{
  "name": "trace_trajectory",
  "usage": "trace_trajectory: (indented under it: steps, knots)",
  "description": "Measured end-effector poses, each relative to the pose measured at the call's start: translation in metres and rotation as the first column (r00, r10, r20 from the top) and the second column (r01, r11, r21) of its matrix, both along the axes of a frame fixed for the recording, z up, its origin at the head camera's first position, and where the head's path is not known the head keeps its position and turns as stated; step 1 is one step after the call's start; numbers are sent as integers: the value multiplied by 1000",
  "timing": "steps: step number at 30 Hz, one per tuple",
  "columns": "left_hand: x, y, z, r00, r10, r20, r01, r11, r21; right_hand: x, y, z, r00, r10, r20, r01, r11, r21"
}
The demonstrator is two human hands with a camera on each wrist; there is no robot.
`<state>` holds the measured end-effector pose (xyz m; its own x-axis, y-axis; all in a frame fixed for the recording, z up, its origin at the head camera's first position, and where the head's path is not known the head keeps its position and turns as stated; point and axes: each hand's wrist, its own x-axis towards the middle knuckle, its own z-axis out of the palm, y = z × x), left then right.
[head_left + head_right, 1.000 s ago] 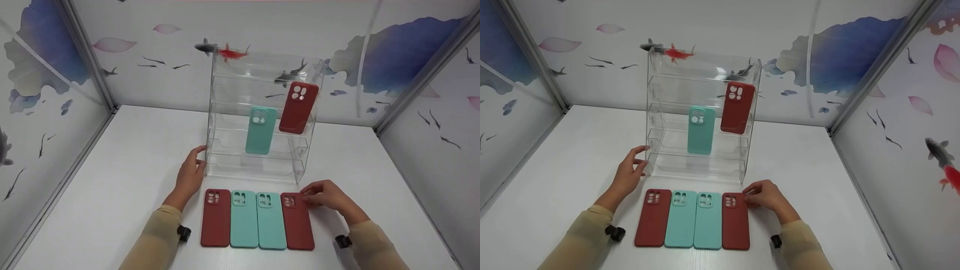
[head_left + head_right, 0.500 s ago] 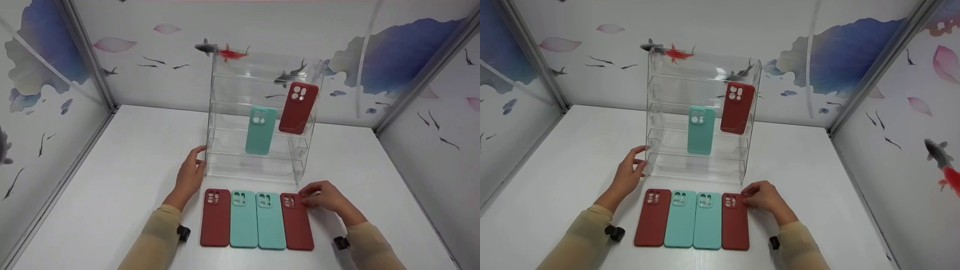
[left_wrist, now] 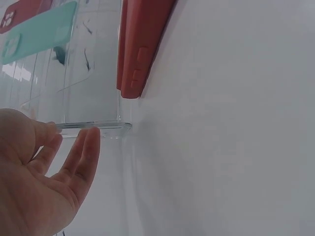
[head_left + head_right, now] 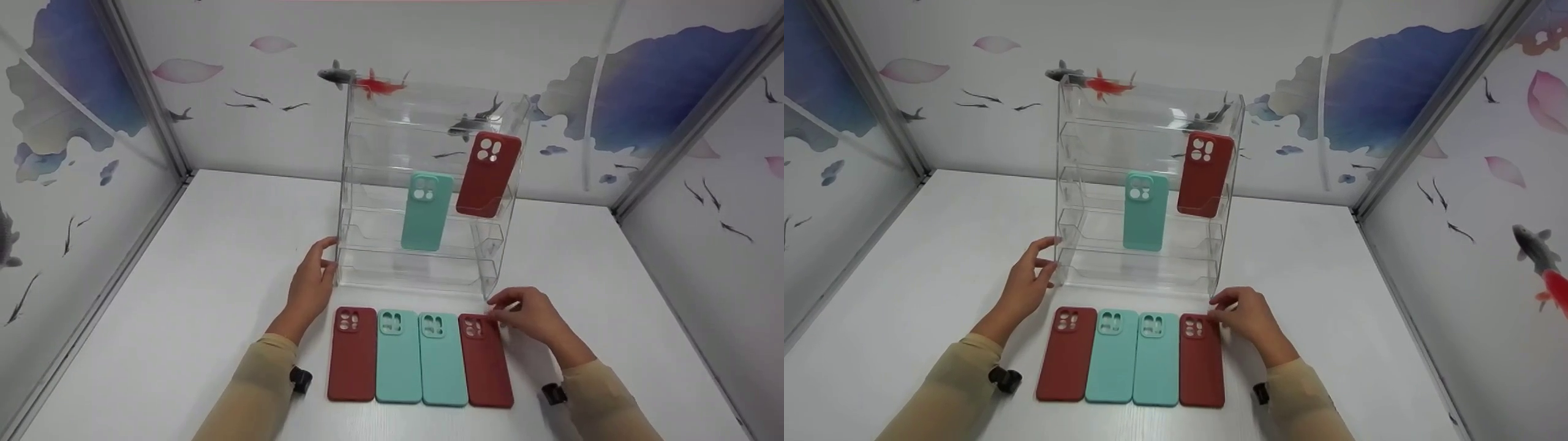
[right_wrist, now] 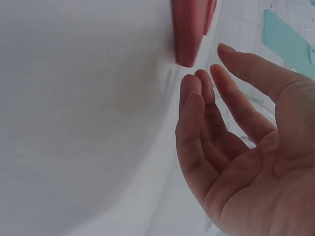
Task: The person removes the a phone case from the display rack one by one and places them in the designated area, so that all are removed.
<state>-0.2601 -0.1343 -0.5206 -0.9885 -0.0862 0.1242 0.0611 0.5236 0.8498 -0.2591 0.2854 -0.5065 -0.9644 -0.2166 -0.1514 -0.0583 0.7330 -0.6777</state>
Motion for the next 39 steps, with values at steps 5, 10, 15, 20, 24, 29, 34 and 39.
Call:
trace_trajectory:
  steps: [5,10,15,20,24,29,34,39]
  knots:
    - [0,1,0,1000,9,-3,-9,1000,-11,1,-11,14,998,16,-58,-15,1000,19]
    - [0,0,0,1000,15,-5,-15,1000,-19,-3,-27,29,988,12,-153,-15,1000,-17]
    - [1,-1,3,1000,10,-10,-10,1000,-11,-7,-41,43,950,-14,-312,-11,997,-80]
    - [1,-1,0,1000,6,-27,-6,1000,-19,-16,-50,57,912,-28,-409,-31,990,-138]
    - [2,1,-1,1000,9,-21,-10,1000,-19,-26,-55,69,897,-43,-441,-33,986,-163]
    - [2,3,0,1000,9,-14,-9,1000,-21,-37,-61,81,881,-73,-468,-24,980,-197]
    - [2,2,-1,1000,14,-12,-14,1000,-22,-48,-69,92,854,-96,-511,-18,977,-214]
    - [0,1,-1,1000,10,-26,-10,1000,-16,-60,-77,105,816,-109,-568,-18,977,-212]
